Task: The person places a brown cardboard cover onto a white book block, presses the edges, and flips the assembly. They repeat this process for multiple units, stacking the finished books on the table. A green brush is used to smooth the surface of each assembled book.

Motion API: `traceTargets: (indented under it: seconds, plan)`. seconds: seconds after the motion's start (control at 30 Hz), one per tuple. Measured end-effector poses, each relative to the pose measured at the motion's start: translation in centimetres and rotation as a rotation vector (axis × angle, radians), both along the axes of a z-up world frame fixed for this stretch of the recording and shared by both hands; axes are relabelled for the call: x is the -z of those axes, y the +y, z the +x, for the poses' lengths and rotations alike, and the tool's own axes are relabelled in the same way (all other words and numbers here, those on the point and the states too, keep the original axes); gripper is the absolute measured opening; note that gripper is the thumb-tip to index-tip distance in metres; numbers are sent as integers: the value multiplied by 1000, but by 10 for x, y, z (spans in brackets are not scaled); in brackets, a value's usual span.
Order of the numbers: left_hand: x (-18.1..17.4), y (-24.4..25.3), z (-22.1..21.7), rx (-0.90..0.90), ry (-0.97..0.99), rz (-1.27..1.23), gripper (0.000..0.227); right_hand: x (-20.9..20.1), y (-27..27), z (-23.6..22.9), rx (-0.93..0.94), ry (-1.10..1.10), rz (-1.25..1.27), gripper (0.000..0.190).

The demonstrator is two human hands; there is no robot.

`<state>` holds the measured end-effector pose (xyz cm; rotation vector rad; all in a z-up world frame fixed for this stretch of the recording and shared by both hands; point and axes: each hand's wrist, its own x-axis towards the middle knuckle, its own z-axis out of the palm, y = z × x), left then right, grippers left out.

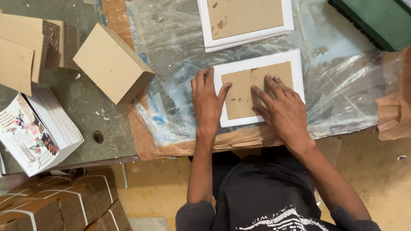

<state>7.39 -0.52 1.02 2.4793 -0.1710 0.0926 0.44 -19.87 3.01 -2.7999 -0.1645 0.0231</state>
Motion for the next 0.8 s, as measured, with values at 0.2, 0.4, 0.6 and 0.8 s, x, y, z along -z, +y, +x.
traceTargets:
  seconds: [0.2, 0.4, 0.6, 0.8]
  plan:
    - [0, -1, 2, -5, -27, 33, 56, 3, -2, -2, 6, -14, 1, 50]
    - [-7, -4, 4, -17, -15, 8, 49, 3, -2, -3, 12, -21, 19, 49]
    - [-5, -2, 2, -24, 36, -61, 34, 4, -2, -3, 14, -44, 20, 48]
    - [9, -5, 5, -81, -1, 32, 17, 4, -6, -5, 0, -49, 71, 48]
